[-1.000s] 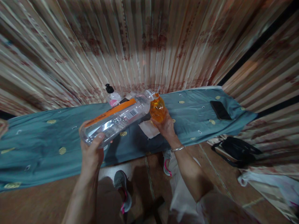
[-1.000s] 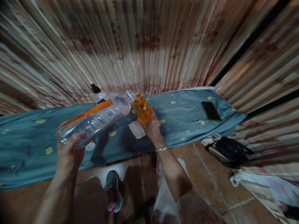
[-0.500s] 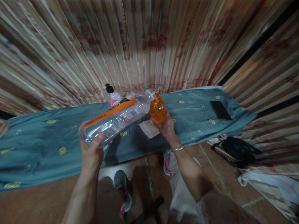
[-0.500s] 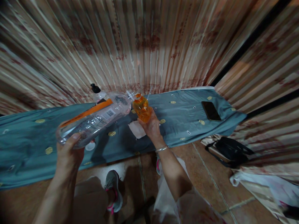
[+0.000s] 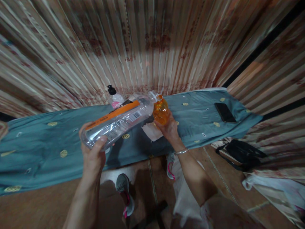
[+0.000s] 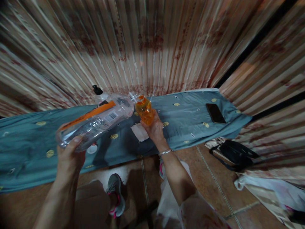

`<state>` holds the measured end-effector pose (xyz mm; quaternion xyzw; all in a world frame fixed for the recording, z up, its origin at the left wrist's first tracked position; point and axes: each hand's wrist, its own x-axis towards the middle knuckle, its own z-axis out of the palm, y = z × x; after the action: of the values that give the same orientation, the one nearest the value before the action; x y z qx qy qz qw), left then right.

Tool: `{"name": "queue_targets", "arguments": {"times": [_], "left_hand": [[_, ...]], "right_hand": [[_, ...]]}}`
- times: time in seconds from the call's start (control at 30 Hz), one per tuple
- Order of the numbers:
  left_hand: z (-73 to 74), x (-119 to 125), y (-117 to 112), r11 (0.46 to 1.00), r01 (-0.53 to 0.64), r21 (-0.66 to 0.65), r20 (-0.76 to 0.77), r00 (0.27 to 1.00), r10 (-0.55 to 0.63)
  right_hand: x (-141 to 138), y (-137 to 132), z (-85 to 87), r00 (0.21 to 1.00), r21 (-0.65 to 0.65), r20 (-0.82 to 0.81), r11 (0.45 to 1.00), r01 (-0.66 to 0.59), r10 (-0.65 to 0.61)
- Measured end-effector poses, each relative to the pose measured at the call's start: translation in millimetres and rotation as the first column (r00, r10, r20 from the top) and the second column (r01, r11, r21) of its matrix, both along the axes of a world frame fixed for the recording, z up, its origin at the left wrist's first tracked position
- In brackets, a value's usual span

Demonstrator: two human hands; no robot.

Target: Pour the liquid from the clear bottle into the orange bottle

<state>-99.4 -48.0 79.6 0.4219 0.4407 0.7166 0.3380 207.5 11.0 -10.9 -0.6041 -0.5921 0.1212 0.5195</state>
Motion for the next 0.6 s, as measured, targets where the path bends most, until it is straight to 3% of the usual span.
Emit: {"name": "queue_targets", "arguments": {"times": [0.6], "left_hand": [[7.4,3.4,-1.1,1.0,-0.004,-0.017,0.055,0.998,0.005]], "right_hand": [[1.5,0.2,-0.4,1.0,-0.012,0.021,1.0,-0.006,0.006]]}}
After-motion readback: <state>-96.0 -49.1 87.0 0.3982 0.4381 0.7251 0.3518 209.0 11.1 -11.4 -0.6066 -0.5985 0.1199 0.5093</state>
